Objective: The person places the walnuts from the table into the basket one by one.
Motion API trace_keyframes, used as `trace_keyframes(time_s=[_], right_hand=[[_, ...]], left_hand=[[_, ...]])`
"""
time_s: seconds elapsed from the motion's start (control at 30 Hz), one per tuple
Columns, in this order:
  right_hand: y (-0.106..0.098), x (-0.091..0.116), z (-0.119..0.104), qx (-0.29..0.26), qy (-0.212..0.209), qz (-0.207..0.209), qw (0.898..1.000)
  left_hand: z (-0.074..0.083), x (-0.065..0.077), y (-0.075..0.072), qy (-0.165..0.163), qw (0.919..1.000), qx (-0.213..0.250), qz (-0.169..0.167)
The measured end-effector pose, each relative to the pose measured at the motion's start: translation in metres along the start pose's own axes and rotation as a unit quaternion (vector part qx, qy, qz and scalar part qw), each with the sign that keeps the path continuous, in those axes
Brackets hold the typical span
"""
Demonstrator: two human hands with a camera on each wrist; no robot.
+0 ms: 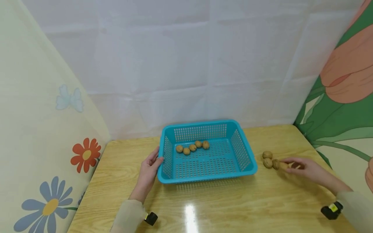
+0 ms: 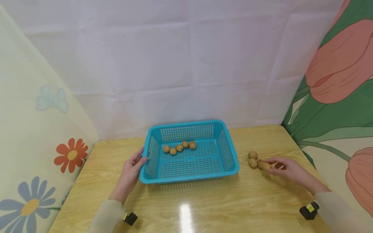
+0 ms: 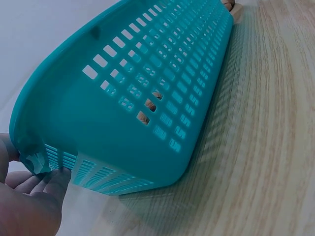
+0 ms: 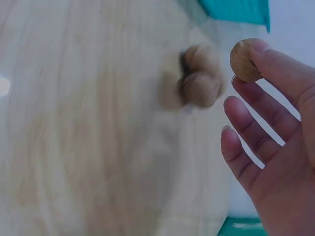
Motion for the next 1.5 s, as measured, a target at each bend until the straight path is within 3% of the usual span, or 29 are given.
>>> trace_keyframes(time_s=[0.5, 0.77, 1.13, 1.5], right_hand=[[-0.022, -0.034, -0.064, 0.002, -0.038, 0.007, 0.999], [-0.023, -0.066, -0.094, -0.008, -0.037, -0.036, 0.999], [-0.008, -0.118, -0.135, 0.0, -0.071, -0.082, 0.994], [0.024, -0.176, -0.194, -0.004, -0.131, -0.124, 0.984]], left_hand=[[-0.001, 0.002, -0.001, 0.004, 0.9999, -0.01, 0.007], [0.0, 0.003, -0.001, 0.001, 0.9999, -0.013, 0.002], [-0.002, 0.002, 0.0, 0.0, 1.0, -0.006, 0.004], [-0.001, 0.0, -0.001, 0.004, 1.0, -0.003, 0.005]])
Point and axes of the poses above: each hand's wrist, its own x-axis away from the middle knuckle, its own y-axis out of the palm, z = x × y, the point moved 5 cm from there along -x, towards the middle knuckle, and after that the axes turned 15 degrees about x, right-handed, at the moved point
